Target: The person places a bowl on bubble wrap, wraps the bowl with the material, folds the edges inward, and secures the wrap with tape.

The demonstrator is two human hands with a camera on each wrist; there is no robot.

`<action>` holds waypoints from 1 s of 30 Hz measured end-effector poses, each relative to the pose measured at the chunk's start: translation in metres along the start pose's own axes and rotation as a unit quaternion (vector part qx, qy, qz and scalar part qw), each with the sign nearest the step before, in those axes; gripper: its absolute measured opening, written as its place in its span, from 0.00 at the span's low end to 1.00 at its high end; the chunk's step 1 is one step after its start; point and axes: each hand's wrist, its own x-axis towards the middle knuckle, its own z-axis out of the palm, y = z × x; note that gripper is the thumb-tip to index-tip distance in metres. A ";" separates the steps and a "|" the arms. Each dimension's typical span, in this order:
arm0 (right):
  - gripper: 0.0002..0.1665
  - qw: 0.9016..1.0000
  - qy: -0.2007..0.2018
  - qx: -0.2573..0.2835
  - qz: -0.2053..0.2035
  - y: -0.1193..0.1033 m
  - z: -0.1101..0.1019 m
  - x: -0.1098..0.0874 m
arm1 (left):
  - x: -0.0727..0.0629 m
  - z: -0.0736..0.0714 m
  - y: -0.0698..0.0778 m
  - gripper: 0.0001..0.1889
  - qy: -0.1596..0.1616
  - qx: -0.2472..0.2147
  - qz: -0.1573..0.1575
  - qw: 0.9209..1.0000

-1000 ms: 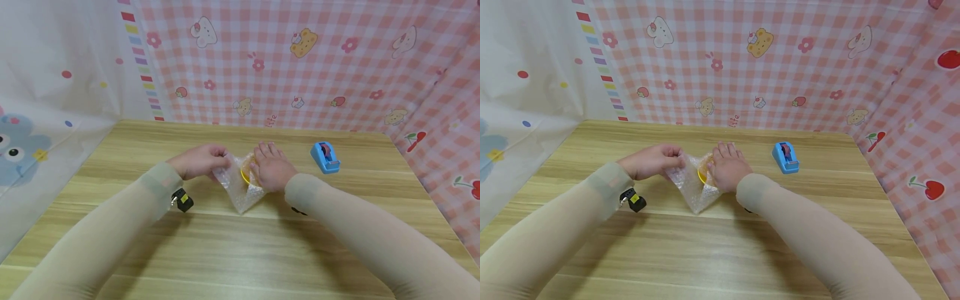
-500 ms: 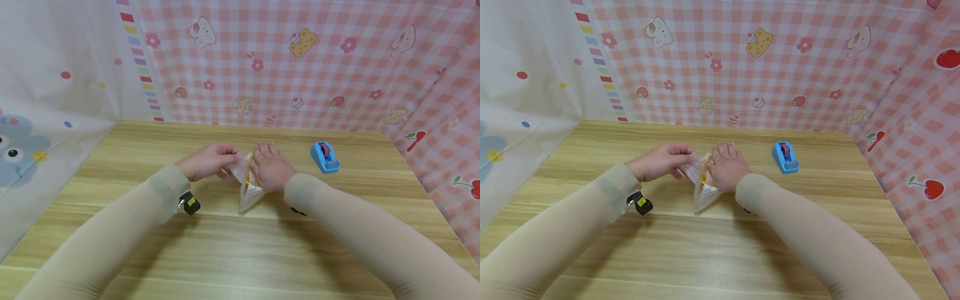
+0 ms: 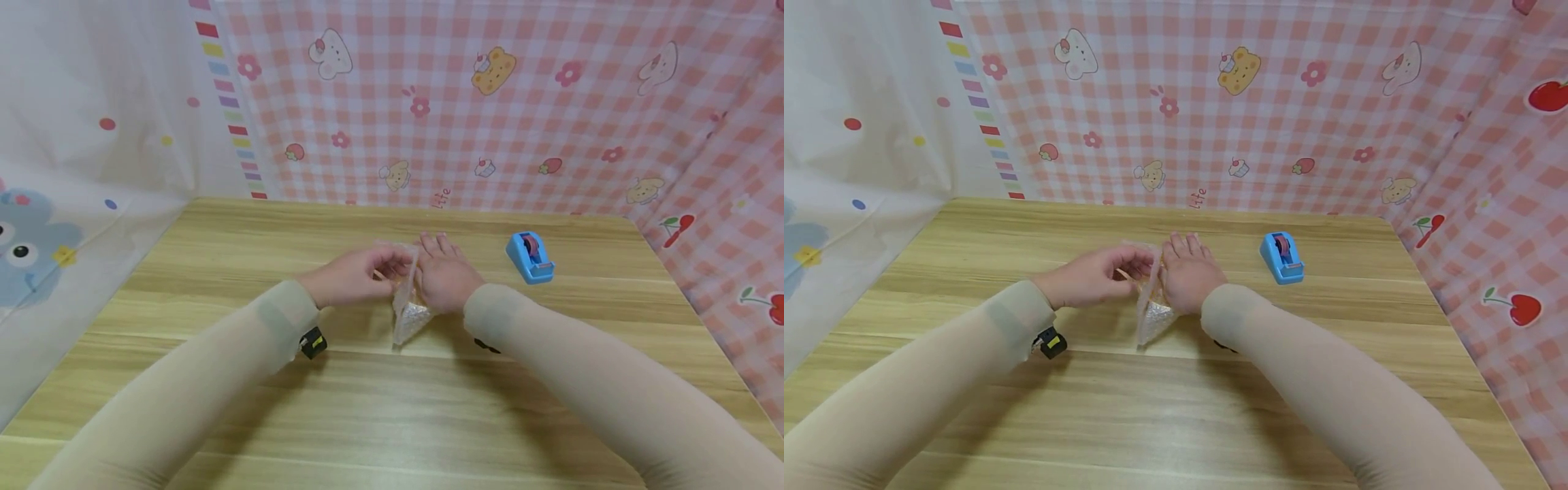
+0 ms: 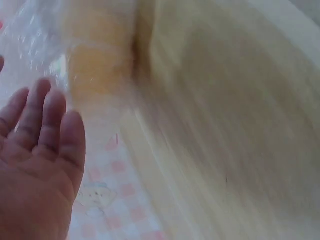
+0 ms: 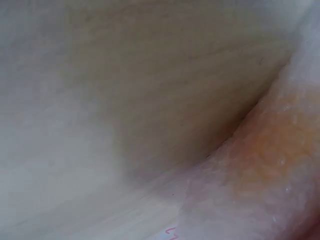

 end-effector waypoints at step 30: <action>0.36 0.957 0.035 0.270 0.102 0.031 -0.005 0.002 | 0.012 0.036 0.001 0.50 -0.040 0.310 -0.047 0.949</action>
